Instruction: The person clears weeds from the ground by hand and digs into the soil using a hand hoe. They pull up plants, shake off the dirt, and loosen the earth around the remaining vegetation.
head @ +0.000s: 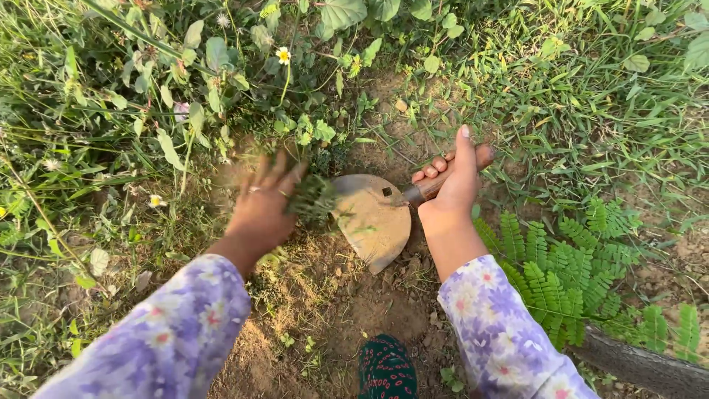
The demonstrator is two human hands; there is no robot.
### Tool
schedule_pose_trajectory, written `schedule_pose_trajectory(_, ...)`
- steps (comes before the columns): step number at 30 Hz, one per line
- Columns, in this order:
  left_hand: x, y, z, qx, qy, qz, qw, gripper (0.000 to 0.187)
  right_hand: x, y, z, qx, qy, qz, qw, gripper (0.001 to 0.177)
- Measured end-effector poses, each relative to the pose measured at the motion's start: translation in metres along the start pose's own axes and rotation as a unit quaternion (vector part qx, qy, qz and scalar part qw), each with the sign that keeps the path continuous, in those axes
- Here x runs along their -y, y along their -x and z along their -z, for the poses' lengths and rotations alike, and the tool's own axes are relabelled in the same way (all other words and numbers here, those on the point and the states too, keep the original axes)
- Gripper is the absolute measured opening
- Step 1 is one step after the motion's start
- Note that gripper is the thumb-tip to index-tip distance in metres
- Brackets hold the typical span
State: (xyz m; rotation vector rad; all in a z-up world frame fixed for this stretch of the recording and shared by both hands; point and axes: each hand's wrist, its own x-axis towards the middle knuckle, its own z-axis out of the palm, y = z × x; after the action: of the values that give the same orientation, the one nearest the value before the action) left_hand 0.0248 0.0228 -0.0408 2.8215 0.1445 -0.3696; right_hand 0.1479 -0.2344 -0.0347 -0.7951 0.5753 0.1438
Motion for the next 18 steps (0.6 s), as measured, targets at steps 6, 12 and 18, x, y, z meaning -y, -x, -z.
schedule_pose_trajectory(6, -0.031, 0.024, 0.007, -0.067, 0.114, -0.025, 0.991, 0.095, 0.007, -0.007, 0.010, -0.008, -0.009, 0.006, 1.000, 0.048)
schedule_pose_trajectory(12, 0.006, 0.003, -0.021, -0.200, 0.294, 0.119, 0.927, 0.041, 0.023, -0.013, 0.011, 0.011, -0.006, 0.055, 0.998, 0.046)
schedule_pose_trajectory(18, 0.037, -0.004, 0.015, -0.238, 0.273, 0.124, 0.924, 0.034, 0.091, -0.016, -0.019, 0.001, -0.015, 0.271, 0.962, 0.047)
